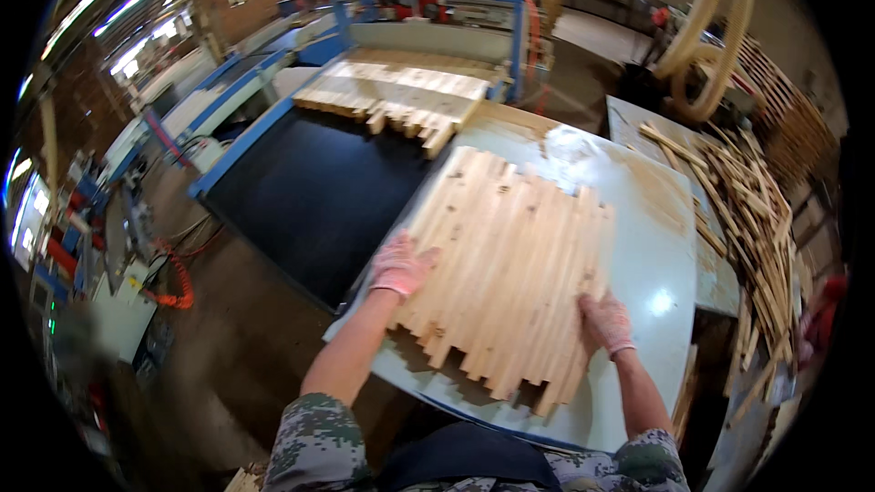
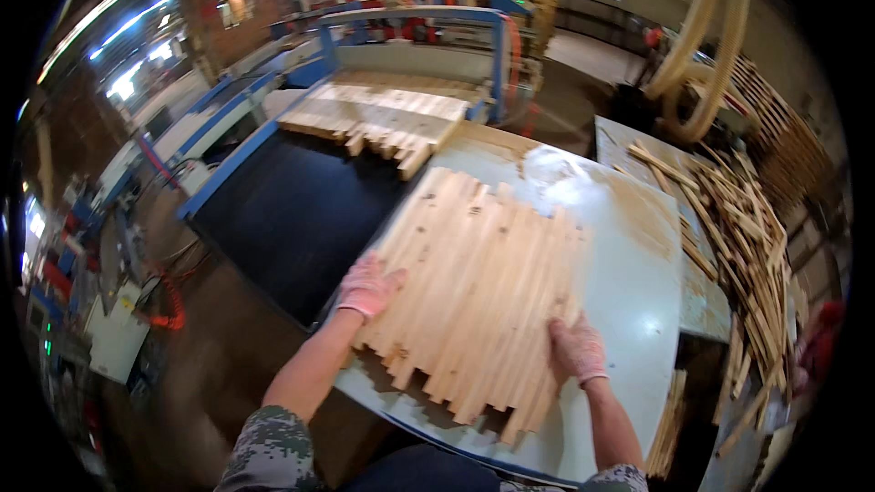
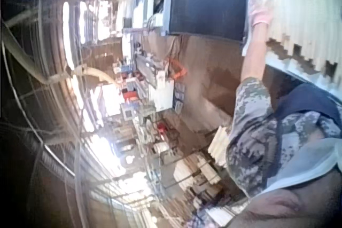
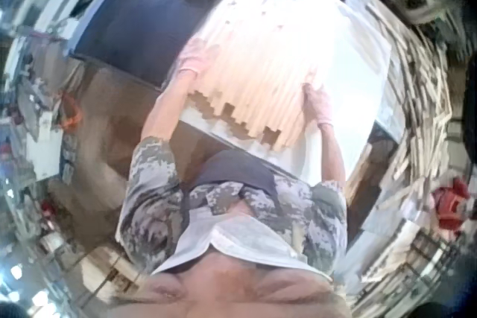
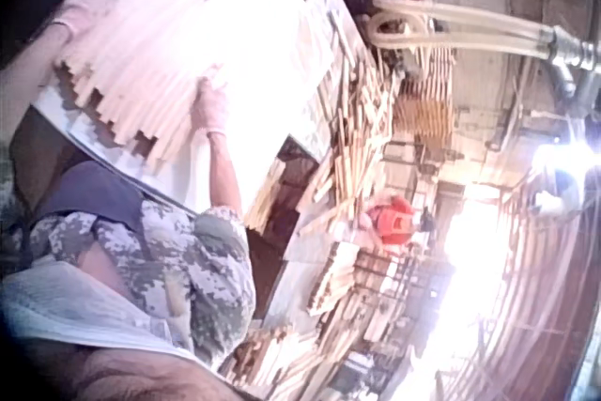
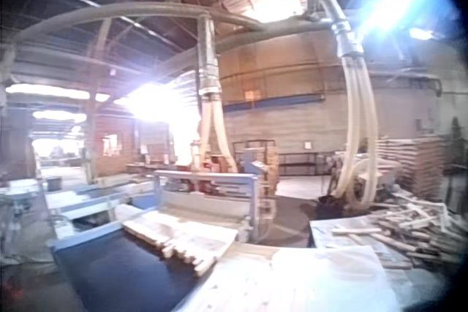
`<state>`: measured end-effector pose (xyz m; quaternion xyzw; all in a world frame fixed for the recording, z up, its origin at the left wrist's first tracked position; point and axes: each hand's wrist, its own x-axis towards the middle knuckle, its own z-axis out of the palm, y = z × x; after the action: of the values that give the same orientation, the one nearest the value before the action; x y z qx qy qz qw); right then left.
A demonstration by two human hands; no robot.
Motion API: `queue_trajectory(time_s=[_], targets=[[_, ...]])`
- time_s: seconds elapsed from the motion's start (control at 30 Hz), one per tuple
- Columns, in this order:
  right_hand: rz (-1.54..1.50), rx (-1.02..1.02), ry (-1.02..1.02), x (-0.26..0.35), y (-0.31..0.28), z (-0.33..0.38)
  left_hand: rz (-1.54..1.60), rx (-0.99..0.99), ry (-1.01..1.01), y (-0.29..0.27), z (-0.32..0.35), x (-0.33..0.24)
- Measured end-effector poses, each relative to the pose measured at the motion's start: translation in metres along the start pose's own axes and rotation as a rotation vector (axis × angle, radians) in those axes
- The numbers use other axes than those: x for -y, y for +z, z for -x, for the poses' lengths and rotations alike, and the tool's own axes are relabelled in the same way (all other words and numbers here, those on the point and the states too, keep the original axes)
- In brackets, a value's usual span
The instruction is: The person repeatedly picks up stacks of light-colored wooden slats from a metal table and places them onto a conveyor belt. The person wears pink gloves and a camouflage shirt while performing this repetitive stacking task in a workshop environment.
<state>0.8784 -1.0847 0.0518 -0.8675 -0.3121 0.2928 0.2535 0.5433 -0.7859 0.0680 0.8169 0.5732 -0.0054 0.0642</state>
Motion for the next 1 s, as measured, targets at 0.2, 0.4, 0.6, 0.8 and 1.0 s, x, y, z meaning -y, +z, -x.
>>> queue_trajectory(time_s=[0.2,0.4,0.6,0.8,1.0], targets=[[-0.175,-0.391,-0.158,-0.111,0.035,-0.159,0.139,0.060,0.034,-0.015,-0.011,-0.019],[0.142,-0.390,0.160,0.040,0.049,-0.109,0.154,0.037,-0.038,-0.018,0.004,0.003],[0.123,-0.552,0.012,-0.032,0.067,-0.174,0.192,0.026,-0.018,-0.019,0.006,0.004],[0.039,-0.505,-0.004,-0.065,0.064,-0.206,0.264,0.030,-0.036,-0.027,0.015,0.004],[0.046,-0.411,0.092,-0.041,0.067,-0.199,0.268,0.038,-0.069,-0.021,0.014,0.014]])
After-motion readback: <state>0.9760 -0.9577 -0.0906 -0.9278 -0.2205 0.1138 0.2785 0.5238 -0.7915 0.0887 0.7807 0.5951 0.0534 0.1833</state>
